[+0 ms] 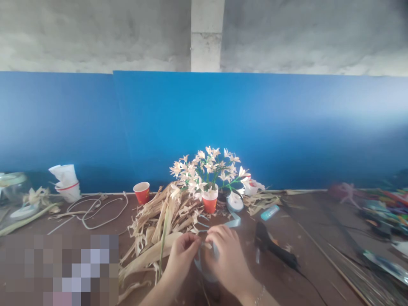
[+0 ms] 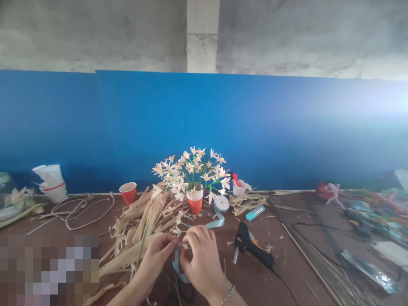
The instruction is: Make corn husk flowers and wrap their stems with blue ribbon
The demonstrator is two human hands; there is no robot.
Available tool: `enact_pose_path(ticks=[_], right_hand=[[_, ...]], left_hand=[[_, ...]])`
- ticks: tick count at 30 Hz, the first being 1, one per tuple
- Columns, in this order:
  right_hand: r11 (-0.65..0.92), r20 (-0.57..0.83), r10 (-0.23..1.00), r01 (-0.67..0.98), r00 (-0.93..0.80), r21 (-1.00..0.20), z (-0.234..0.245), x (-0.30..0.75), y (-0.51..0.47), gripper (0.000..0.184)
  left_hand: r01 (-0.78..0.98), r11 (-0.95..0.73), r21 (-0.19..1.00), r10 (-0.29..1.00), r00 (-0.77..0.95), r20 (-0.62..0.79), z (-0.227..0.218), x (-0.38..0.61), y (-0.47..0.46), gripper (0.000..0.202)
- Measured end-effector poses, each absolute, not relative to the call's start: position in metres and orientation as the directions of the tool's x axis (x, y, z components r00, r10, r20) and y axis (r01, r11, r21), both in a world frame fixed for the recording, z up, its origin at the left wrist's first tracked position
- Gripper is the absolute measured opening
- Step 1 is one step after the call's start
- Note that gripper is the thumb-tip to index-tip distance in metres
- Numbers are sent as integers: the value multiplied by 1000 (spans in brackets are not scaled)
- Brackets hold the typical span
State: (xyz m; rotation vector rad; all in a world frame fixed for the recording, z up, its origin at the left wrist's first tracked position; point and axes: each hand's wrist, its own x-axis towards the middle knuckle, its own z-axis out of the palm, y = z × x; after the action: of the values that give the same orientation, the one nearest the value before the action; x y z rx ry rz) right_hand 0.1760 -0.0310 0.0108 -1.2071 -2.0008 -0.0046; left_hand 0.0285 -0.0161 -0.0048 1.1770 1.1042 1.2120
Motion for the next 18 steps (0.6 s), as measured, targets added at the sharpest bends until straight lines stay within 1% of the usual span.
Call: enact_pose_path(ticks=[7, 12, 18], right_hand=[[562, 631, 731, 754, -260, -340, 12, 176, -32, 14], [542, 646, 724, 778, -242, -316, 12, 172, -30, 14], [528, 670, 723, 760, -168, -379, 5, 170, -29, 17]], left_hand=[[-102, 6, 995, 998, 65, 1, -4, 30, -17, 24], [-79, 8, 997, 998, 61, -3, -5, 30, -18, 26], [-81, 11, 997, 998, 61, -6, -3, 31, -19, 23]])
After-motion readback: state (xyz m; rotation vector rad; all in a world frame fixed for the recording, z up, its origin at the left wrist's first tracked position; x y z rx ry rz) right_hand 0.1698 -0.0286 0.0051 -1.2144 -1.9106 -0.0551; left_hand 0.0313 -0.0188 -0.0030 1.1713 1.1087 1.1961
